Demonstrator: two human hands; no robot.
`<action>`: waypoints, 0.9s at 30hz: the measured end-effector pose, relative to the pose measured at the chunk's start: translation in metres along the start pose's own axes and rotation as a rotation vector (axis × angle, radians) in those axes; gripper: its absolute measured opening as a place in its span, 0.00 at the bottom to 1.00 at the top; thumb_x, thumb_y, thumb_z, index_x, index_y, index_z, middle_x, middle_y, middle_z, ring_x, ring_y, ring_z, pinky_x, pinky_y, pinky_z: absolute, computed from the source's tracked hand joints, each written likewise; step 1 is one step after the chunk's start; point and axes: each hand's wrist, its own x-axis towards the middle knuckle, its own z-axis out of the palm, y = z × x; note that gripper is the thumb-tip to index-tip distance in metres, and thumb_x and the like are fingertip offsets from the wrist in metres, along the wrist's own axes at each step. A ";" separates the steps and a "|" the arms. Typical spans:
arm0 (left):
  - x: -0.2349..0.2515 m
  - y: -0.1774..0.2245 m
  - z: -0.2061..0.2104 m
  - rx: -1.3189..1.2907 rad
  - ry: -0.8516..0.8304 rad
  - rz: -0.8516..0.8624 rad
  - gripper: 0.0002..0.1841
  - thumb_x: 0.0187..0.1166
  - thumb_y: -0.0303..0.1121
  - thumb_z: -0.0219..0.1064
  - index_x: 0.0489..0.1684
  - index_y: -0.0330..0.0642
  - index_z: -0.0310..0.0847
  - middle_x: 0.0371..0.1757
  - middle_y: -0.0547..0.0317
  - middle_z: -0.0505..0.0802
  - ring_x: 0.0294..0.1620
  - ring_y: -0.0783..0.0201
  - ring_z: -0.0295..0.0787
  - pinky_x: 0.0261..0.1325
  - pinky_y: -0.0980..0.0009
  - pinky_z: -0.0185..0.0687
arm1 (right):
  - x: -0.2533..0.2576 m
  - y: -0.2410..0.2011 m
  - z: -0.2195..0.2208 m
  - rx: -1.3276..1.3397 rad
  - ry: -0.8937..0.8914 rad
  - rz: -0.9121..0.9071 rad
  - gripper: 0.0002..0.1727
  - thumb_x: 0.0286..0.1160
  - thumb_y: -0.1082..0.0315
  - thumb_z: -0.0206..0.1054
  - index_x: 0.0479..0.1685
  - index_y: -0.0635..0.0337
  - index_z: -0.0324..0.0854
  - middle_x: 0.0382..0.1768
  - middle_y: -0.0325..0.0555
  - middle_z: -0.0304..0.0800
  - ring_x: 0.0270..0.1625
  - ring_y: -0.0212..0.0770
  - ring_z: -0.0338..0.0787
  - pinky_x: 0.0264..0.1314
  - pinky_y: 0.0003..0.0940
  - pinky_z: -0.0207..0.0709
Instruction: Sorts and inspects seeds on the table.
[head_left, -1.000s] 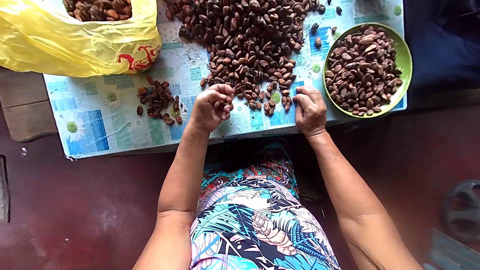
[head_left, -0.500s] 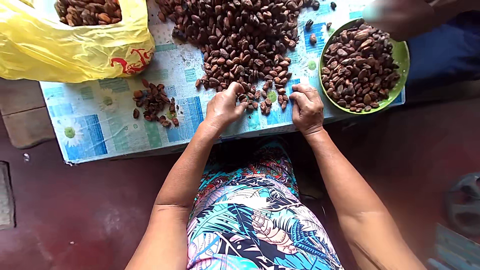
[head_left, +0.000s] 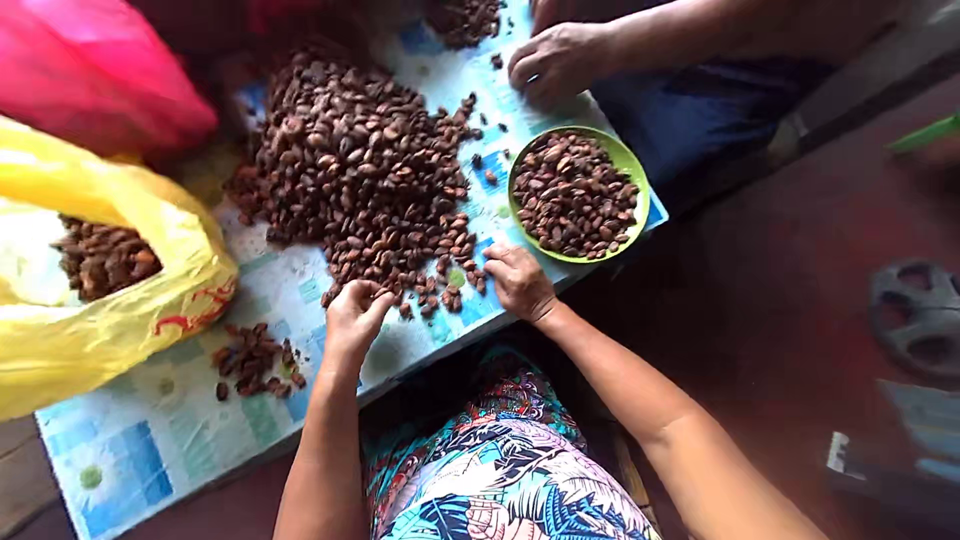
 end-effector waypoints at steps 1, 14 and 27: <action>0.003 -0.001 0.001 -0.026 0.003 -0.037 0.13 0.85 0.35 0.65 0.57 0.33 0.80 0.34 0.53 0.86 0.23 0.69 0.71 0.30 0.67 0.70 | 0.000 0.000 0.000 0.010 0.001 -0.005 0.13 0.68 0.79 0.60 0.38 0.66 0.92 0.57 0.58 0.95 0.66 0.60 0.91 0.70 0.54 0.82; -0.011 -0.036 -0.064 -1.258 0.169 -0.108 0.35 0.93 0.49 0.27 0.12 0.57 0.73 0.13 0.73 0.82 0.10 0.77 0.73 0.12 0.82 0.65 | 0.001 0.007 -0.005 0.016 -0.068 -0.028 0.14 0.77 0.76 0.57 0.44 0.68 0.90 0.61 0.62 0.92 0.70 0.62 0.88 0.76 0.53 0.77; 0.003 -0.014 -0.027 0.442 0.230 -0.287 0.17 0.88 0.35 0.59 0.69 0.38 0.80 0.53 0.30 0.93 0.58 0.29 0.90 0.57 0.29 0.78 | -0.001 0.006 -0.009 -0.038 -0.107 -0.033 0.14 0.76 0.78 0.56 0.45 0.70 0.90 0.63 0.63 0.91 0.71 0.63 0.87 0.77 0.53 0.75</action>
